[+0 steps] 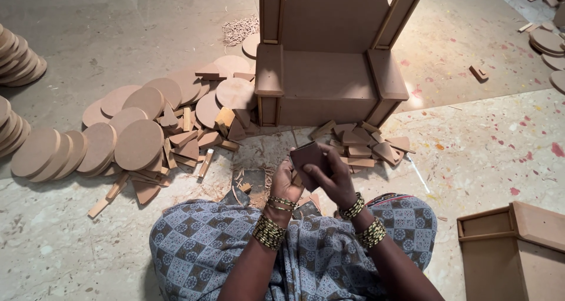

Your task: The person sits on the floor and sands small wooden cut pieces one at a time, rubbing a sanding block over each piece by hand and setting finished pieces aside among a pile of wooden cutouts.

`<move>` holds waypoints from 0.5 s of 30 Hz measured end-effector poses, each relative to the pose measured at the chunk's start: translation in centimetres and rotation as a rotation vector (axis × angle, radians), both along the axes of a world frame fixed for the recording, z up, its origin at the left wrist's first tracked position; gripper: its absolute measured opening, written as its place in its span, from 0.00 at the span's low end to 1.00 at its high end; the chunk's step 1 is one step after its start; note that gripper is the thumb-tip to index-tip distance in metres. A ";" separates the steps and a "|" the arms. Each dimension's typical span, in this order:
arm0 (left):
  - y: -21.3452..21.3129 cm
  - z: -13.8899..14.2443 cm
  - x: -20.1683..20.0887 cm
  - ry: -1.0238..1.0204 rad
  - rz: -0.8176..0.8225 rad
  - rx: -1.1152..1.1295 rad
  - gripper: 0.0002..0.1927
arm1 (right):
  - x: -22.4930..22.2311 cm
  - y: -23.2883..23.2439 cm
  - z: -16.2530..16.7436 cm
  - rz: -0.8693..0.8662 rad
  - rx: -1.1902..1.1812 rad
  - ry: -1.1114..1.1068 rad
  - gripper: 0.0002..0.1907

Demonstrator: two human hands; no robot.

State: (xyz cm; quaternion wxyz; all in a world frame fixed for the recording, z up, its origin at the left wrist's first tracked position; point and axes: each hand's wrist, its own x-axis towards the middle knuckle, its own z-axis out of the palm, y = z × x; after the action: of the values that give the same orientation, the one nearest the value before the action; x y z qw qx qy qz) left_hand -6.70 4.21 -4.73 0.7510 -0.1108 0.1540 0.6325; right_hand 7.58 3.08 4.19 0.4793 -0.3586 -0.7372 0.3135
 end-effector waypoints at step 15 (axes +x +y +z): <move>1.6 -3.3 -0.8 0.147 -0.025 0.019 0.10 | -0.2 1.8 -0.5 -0.146 -0.101 0.208 0.25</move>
State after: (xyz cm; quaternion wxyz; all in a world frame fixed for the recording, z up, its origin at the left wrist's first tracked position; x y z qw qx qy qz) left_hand -7.52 5.78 -7.99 0.7463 -0.0550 0.2042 0.6311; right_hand 7.34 4.92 3.67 0.5561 -0.4005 -0.6386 0.3500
